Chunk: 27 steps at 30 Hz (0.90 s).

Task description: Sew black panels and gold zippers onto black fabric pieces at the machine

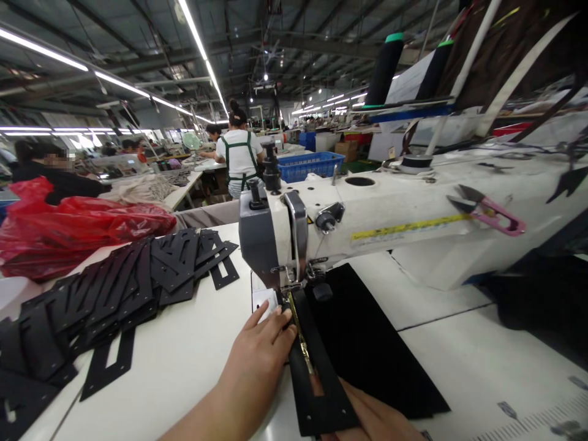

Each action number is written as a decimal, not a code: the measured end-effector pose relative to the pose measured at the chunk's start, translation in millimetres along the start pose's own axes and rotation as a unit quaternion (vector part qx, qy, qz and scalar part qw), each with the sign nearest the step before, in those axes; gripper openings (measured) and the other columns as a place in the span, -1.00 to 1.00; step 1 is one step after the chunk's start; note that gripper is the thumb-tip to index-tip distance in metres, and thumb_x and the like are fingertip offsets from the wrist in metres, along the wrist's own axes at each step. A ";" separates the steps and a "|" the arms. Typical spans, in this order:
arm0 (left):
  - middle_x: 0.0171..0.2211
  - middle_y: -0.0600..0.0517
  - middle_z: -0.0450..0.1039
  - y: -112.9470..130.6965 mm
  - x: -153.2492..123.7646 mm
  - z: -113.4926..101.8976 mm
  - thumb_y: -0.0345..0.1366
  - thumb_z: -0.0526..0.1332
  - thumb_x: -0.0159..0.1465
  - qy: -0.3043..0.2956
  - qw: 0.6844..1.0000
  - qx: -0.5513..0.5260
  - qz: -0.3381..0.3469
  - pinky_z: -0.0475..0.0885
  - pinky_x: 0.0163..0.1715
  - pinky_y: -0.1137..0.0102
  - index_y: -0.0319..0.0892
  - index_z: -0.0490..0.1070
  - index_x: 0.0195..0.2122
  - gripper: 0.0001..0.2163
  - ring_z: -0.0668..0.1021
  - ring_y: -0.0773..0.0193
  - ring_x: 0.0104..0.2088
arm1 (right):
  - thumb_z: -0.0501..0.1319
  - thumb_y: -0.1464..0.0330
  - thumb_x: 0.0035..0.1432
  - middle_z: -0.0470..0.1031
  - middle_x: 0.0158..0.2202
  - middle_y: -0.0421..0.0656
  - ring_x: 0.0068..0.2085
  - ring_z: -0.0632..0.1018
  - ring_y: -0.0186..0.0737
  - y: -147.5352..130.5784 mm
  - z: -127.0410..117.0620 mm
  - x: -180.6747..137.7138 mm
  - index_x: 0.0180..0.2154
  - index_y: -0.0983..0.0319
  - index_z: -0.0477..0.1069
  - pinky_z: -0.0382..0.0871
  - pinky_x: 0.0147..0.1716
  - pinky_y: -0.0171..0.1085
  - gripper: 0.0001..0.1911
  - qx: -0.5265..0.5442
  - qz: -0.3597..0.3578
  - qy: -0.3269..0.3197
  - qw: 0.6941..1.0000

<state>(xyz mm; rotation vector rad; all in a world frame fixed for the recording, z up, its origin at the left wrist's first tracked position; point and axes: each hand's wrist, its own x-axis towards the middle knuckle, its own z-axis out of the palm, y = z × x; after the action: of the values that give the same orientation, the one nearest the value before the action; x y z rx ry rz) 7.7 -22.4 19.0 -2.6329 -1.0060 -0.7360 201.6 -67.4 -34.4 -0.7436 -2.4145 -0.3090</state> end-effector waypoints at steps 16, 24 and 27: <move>-0.29 -0.15 0.48 -11.5 4.3 6.2 -0.42 -0.11 0.36 0.018 1.000 -0.011 0.008 0.48 -0.10 0.21 -0.31 0.38 -0.18 -0.73 0.55 0.15 -0.19 | -0.11 0.60 0.19 0.56 -0.42 0.06 -0.37 0.58 -0.13 23.6 -8.7 49.3 -0.43 0.43 0.50 0.51 -0.33 -0.33 -0.59 0.022 -0.021 0.098 0.995; -0.33 -0.08 0.48 -14.4 8.2 8.9 -0.35 -0.14 0.38 0.032 0.999 -0.013 -0.020 0.50 -0.37 0.29 -0.25 0.37 -0.18 -0.70 0.53 0.19 -0.32 | -0.08 0.60 0.18 0.53 -0.46 0.03 -0.39 0.56 -0.14 33.3 0.1 61.1 -0.41 0.47 0.49 0.49 -0.33 -0.32 -0.63 0.039 -0.010 0.112 0.993; -0.37 -0.05 0.48 -14.8 8.7 8.1 -0.32 -0.15 0.38 0.021 0.999 -0.018 -0.042 0.45 -0.44 0.27 -0.23 0.38 -0.21 -0.69 0.52 0.16 -0.35 | -0.10 0.62 0.18 0.53 -0.46 0.00 -0.38 0.54 -0.16 36.3 1.8 62.5 -0.41 0.43 0.49 0.48 -0.32 -0.32 -0.61 0.048 -0.006 0.108 0.993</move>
<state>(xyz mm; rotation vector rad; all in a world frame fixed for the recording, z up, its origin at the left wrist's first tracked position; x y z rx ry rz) 6.3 -3.5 17.2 -2.6069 -1.1073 -0.8314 179.6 -9.6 3.2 -0.6212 -2.2136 -0.2621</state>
